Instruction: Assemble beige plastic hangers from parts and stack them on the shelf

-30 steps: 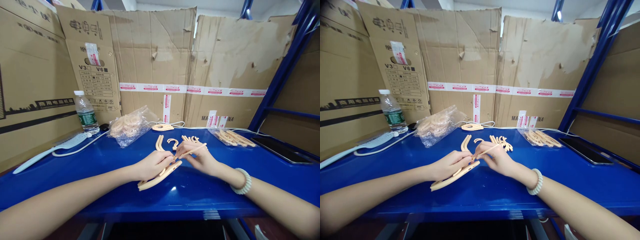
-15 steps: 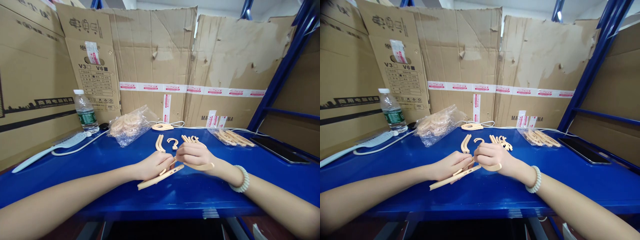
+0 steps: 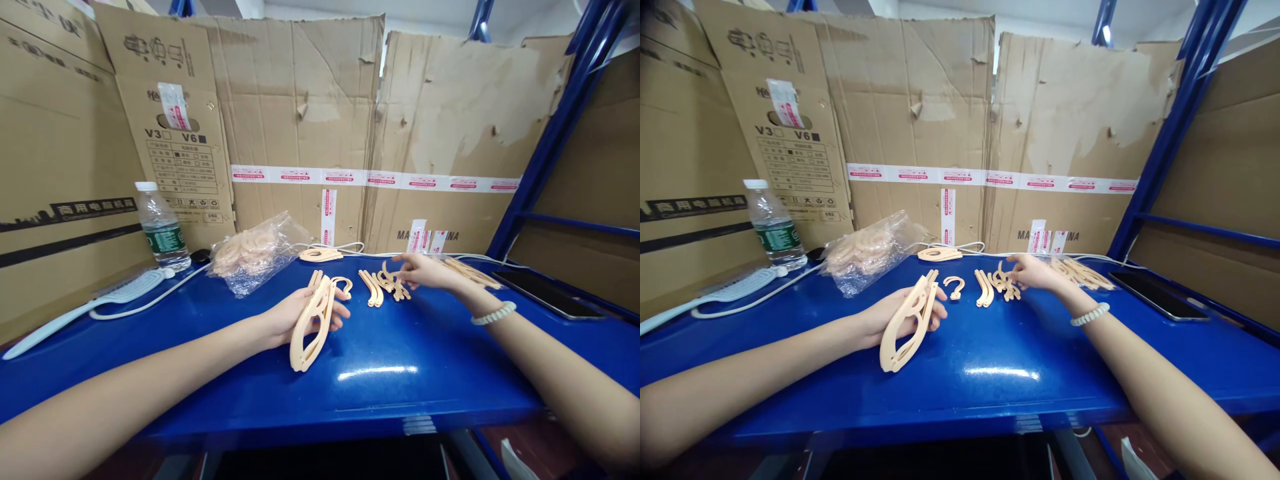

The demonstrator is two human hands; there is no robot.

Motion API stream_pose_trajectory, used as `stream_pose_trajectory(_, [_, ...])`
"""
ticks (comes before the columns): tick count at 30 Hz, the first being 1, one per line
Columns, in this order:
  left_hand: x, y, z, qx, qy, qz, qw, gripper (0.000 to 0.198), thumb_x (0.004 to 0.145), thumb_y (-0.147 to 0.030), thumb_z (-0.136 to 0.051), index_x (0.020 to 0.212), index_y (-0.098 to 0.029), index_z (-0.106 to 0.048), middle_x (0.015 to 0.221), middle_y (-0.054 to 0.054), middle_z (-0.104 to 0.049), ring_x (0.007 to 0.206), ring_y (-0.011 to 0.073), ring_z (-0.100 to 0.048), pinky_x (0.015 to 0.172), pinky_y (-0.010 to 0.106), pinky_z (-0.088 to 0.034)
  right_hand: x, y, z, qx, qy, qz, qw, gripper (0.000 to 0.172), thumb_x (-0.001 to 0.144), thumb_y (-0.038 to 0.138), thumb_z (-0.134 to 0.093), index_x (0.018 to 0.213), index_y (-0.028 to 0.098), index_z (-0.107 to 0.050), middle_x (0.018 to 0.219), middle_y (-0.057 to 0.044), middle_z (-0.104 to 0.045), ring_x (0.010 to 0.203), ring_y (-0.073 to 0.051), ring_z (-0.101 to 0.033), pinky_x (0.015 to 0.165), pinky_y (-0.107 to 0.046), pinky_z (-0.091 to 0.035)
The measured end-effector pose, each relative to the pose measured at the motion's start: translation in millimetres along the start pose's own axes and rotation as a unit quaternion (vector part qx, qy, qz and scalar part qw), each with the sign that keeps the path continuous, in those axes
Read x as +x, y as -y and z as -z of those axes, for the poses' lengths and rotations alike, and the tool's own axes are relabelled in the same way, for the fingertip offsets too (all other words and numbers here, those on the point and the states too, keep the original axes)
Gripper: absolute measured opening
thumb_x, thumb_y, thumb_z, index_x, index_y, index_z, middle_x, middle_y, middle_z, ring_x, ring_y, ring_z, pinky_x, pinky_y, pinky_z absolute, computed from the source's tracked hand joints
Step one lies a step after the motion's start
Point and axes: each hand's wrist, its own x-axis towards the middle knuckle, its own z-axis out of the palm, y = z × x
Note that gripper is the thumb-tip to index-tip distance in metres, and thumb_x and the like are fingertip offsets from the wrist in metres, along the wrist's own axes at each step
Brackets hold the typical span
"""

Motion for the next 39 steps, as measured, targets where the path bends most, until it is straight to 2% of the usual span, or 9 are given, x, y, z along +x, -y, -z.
stream_pose_trajectory(7, [-3, -4, -2.1, -0.013, -0.04, 0.014, 0.999, 0.014, 0.083, -0.017, -0.059, 0.095, -0.014, -0.065, 0.086, 0.008, -0.069, 0.074, 0.0181, -0.066, 0.071, 0.029, -0.052, -2, -2, 0, -0.049, 0.015, -0.056, 0.997, 0.038, 0.077, 0.009, -0.061, 0.115, 0.009, -0.058, 0.058, 0.0, -0.06, 0.046, -0.012, -0.057, 0.046, -0.024, -0.052])
stream_pose_trajectory(13, [-3, -5, -3.0, -0.039, -0.035, 0.002, 0.999, 0.02, 0.082, -0.015, -0.06, 0.101, -0.016, -0.067, 0.09, 0.008, -0.067, 0.076, 0.0173, -0.064, 0.074, 0.033, -0.053, -4, 1, -2, -0.157, -0.049, 0.013, 0.986, 0.02, 0.075, 0.011, -0.061, 0.094, 0.013, -0.066, 0.058, -0.002, -0.061, 0.056, -0.016, -0.06, 0.059, -0.027, -0.049])
stream_pose_trajectory(16, [-2, -4, -3.6, -0.052, -0.04, -0.004, 0.998, 0.023, 0.082, -0.012, -0.059, 0.103, -0.017, -0.068, 0.091, 0.007, -0.068, 0.077, 0.0166, -0.063, 0.076, 0.033, -0.052, -21, 21, -16, -0.162, -0.099, 0.149, 0.97, 0.024, 0.084, 0.015, -0.054, 0.106, 0.015, -0.062, 0.075, -0.004, -0.064, 0.071, -0.017, -0.06, 0.069, -0.028, -0.047])
stream_pose_trajectory(18, [-1, -2, -3.3, -0.059, -0.039, -0.005, 0.998, 0.027, 0.082, -0.01, -0.057, 0.106, -0.017, -0.067, 0.093, 0.007, -0.068, 0.079, 0.0164, -0.064, 0.078, 0.033, -0.052, -38, 38, -31, -0.127, -0.103, 0.354, 0.921, 0.023, 0.09, 0.02, -0.05, 0.11, 0.016, -0.06, 0.087, -0.006, -0.063, 0.076, -0.017, -0.058, 0.071, -0.03, -0.047])
stream_pose_trajectory(20, [-1, -1, -3.5, -0.06, -0.038, -0.006, 0.997, 0.03, 0.084, -0.009, -0.055, 0.111, -0.017, -0.066, 0.094, 0.008, -0.069, 0.081, 0.017, -0.065, 0.078, 0.033, -0.052, -56, 54, -49, -0.125, -0.02, 0.497, 0.858, 0.021, 0.091, 0.023, -0.053, 0.11, 0.02, -0.061, 0.101, -0.008, -0.06, 0.094, -0.019, -0.056, 0.084, -0.033, -0.046])
stream_pose_trajectory(22, [-1, -1, -4.8, -0.056, -0.048, -0.009, 0.997, 0.032, 0.086, -0.009, -0.051, 0.115, -0.017, -0.063, 0.092, 0.009, -0.07, 0.078, 0.018, -0.066, 0.077, 0.034, -0.052, -70, 63, -64, -0.152, 0.051, 0.556, 0.815, 0.02, 0.091, 0.028, -0.056, 0.108, 0.02, -0.062, 0.107, -0.01, -0.057, 0.099, -0.02, -0.053, 0.089, -0.035, -0.044])
stream_pose_trajectory(27, [-3, -6, -10.2, -0.078, -0.108, 0.001, 0.991, 0.031, 0.093, -0.013, -0.041, 0.116, -0.014, -0.062, 0.081, 0.008, -0.069, 0.068, 0.0171, -0.065, 0.07, 0.032, -0.051, -79, 65, -81, -0.213, 0.02, 0.589, 0.779, 0.019, 0.096, 0.027, -0.047, 0.101, 0.018, -0.063, 0.103, -0.009, -0.059, 0.093, -0.019, -0.052, 0.084, -0.033, -0.042])
stream_pose_trajectory(31, [-3, -5, -8.8, -0.111, -0.085, 0.0, 0.99, 0.043, 0.098, -0.04, -0.033, 0.109, -0.01, -0.063, 0.089, 0.013, -0.069, 0.075, 0.0207, -0.064, 0.071, 0.033, -0.051, -74, 61, -85, -0.266, -0.049, 0.614, 0.742, 0.019, 0.098, 0.02, -0.044, 0.095, 0.018, -0.062, 0.099, -0.008, -0.062, 0.091, -0.018, -0.051, 0.079, -0.032, -0.04])
stream_pose_trajectory(39, [-4, 10, -9.4, 0.034, -0.101, -0.081, 0.991, 0.034, 0.086, -0.045, -0.059, 0.092, -0.012, -0.061, 0.08, 0.007, -0.066, 0.073, 0.019, -0.063, 0.073, 0.034, -0.052, -73, 57, -88, -0.333, -0.139, 0.578, 0.732, 0.017, 0.09, 0.013, -0.043, 0.097, 0.015, -0.059, 0.098, -0.01, -0.061, 0.094, -0.025, -0.048, 0.092, -0.045, -0.033])
